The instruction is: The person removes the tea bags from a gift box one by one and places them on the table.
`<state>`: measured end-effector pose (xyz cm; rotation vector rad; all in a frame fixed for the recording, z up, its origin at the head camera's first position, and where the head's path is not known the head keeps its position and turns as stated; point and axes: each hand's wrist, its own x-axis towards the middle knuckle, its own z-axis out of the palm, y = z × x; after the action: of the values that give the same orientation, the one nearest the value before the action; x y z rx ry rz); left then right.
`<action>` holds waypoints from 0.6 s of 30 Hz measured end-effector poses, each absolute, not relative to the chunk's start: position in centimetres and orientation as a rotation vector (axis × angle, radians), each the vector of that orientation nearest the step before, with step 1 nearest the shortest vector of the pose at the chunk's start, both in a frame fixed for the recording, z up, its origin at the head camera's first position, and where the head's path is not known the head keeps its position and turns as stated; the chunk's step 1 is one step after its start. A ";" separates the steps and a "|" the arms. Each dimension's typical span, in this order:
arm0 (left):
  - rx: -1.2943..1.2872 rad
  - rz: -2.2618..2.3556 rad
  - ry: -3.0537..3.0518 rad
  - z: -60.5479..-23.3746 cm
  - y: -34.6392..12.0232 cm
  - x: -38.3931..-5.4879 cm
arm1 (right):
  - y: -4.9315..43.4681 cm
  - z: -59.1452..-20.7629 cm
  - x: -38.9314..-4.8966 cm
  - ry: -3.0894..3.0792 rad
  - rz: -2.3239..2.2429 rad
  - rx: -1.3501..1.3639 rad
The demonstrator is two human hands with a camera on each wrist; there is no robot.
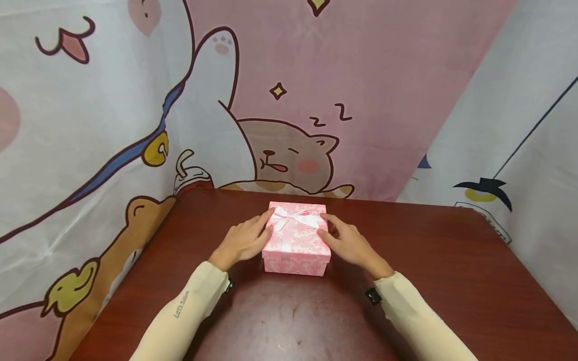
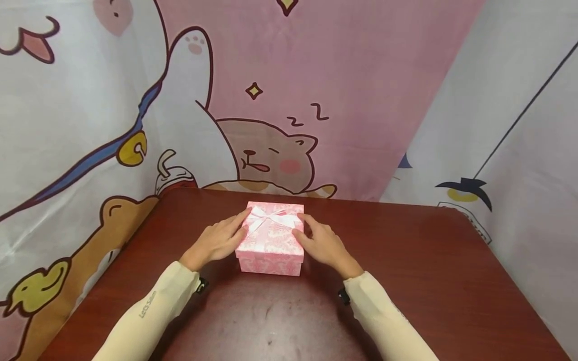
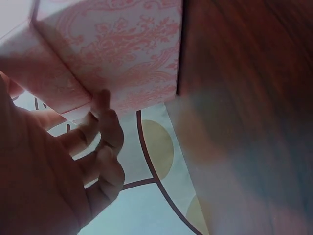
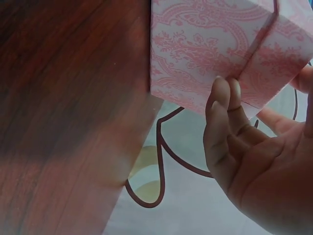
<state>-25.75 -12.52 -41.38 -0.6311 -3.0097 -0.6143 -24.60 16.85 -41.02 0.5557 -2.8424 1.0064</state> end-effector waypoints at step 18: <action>-0.661 -0.746 -3.046 -41.3 -12.6 -26.1 | 16.9 -41.4 -25.0 -2.811 1.234 0.580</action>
<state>-26.05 -12.64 -41.28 -0.6613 -3.0464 -0.7463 -24.99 16.95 -41.41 0.5795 -2.8107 1.2342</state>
